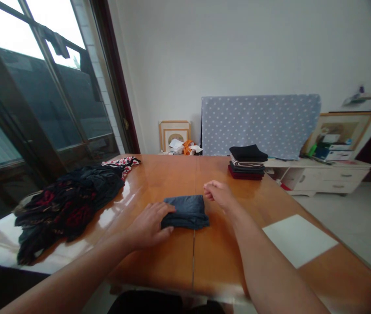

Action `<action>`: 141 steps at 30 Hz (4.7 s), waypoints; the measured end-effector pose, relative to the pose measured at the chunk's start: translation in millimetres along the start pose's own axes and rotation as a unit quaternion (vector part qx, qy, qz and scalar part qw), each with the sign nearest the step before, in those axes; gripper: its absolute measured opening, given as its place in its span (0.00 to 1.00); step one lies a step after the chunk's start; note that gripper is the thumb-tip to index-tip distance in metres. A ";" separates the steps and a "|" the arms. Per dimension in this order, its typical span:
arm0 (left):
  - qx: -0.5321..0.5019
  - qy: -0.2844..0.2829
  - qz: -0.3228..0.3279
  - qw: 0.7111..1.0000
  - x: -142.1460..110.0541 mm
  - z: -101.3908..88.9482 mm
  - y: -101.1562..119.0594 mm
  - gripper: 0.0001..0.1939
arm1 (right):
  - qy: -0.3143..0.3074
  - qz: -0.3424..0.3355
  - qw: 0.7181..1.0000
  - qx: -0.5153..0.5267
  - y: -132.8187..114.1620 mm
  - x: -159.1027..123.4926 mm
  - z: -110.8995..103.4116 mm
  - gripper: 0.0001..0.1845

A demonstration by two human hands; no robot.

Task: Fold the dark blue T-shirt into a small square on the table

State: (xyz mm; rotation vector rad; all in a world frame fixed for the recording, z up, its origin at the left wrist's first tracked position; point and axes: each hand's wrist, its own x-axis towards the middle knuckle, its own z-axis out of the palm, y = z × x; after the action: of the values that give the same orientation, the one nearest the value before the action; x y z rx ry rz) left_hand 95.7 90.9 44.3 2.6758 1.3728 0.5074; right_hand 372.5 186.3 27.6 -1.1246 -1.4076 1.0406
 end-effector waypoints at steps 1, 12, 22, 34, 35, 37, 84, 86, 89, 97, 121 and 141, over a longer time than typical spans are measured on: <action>-0.028 0.030 -0.035 0.999 -2.9 1.6 -6.5 0.20 | -0.030 -0.035 0.999 -0.023 -2.2 -3.0 3.2 0.12; -0.168 0.116 -0.112 0.973 -14.6 17.5 -21.2 0.21 | -0.274 -0.194 0.890 -0.308 -1.8 -23.5 17.9 0.13; -0.095 0.083 -0.089 0.988 6.2 7.8 -5.2 0.16 | -0.212 -0.130 0.942 -0.224 11.7 -16.6 27.3 0.10; -0.005 0.049 -0.103 0.994 14.8 6.1 -4.6 0.12 | -0.223 -0.176 0.918 -0.276 0.9 -22.7 28.3 0.07; -0.002 0.044 -0.094 0.995 14.6 5.3 -2.7 0.13 | -0.230 -0.183 0.914 -0.279 0.3 -23.0 28.1 0.07; -0.001 0.038 -0.078 0.996 14.8 6.1 0.5 0.16 | -0.240 -0.190 0.910 -0.281 -0.4 -23.5 27.7 0.07; 0.135 0.024 -0.101 0.985 3.7 23.0 30.1 0.07 | -0.234 -0.211 0.882 -0.350 -8.4 -40.9 52.2 0.28; 0.145 0.022 -0.120 0.982 0.3 20.8 28.3 0.07 | -0.233 -0.210 0.874 -0.371 -9.4 -43.2 52.2 0.28; 0.145 0.023 -0.138 0.980 -3.8 17.3 26.1 0.06 | -0.236 -0.224 0.856 -0.400 -11.7 -47.8 56.3 0.31; -0.049 0.106 -0.104 0.988 -8.6 21.4 8.2 0.07 | -0.187 -0.257 0.840 -0.439 -7.7 -47.9 71.8 0.11; -0.304 0.076 -0.135 0.940 20.1 -18.8 13.8 0.14 | -0.264 0.005 0.953 0.151 -22.5 -44.3 57.6 0.16; -0.256 0.127 -0.186 0.940 48.3 -103.8 16.4 0.13 | -0.036 -0.252 0.957 -0.141 -26.1 -39.4 49.7 0.16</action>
State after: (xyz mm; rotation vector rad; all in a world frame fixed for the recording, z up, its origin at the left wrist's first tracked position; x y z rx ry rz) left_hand 100.0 112.9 157.7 1.9350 1.5007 1.0235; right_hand 322.4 141.0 39.9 -0.8547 -1.8202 0.5298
